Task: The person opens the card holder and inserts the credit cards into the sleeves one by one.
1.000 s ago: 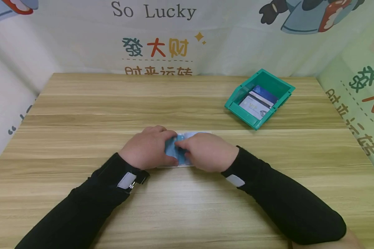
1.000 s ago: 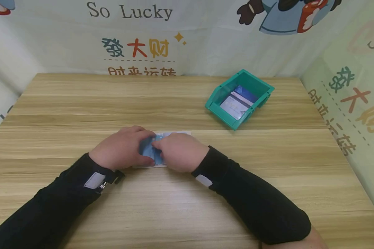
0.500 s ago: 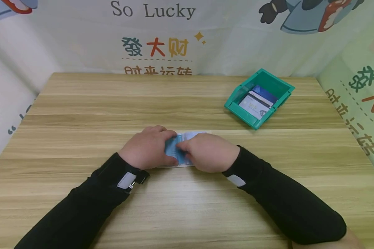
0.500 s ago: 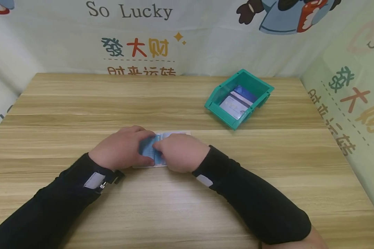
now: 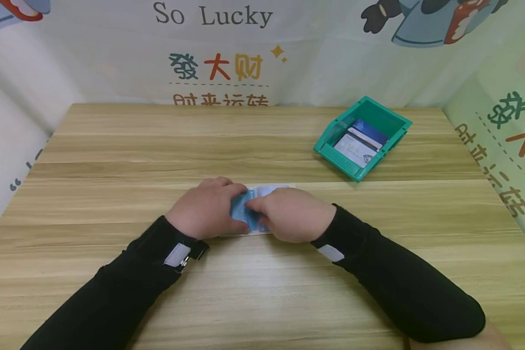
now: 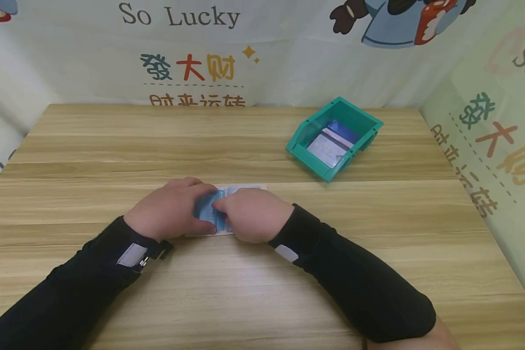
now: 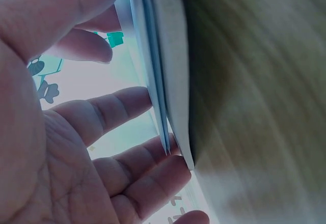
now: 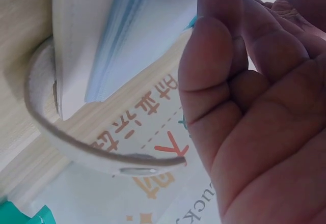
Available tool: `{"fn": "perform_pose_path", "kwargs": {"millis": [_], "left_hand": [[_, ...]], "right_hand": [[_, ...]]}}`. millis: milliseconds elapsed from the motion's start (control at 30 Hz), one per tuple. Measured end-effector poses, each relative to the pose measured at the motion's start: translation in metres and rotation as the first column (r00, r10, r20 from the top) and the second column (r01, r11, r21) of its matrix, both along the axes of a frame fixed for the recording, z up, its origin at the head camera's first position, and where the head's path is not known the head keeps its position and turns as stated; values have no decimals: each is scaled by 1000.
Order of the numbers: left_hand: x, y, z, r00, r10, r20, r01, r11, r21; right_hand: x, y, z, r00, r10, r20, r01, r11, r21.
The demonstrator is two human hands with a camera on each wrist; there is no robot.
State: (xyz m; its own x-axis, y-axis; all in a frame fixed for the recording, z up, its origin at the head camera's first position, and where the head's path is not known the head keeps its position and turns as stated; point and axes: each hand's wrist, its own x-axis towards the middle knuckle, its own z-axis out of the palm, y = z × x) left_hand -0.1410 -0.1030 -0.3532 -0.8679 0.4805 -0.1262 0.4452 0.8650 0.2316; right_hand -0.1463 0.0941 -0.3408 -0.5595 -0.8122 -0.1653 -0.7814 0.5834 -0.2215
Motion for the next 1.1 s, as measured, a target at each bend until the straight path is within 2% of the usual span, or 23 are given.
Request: {"fn": "perform_pose_path", "kwargs": {"millis": [600, 867, 1100], "left_hand": [[0, 0, 0, 1000, 8, 18, -8, 1000, -4], [1, 1, 0, 1000, 1, 0, -1, 1000, -14], [1, 1, 0, 1000, 3, -3, -4, 1000, -27]], "right_hand": [[1, 2, -1, 1000, 4, -14, -4, 1000, -19], [1, 2, -2, 1000, 7, -14, -8, 1000, -13], [-4, 4, 1, 999, -30, 13, 30, 999, -12]]}}
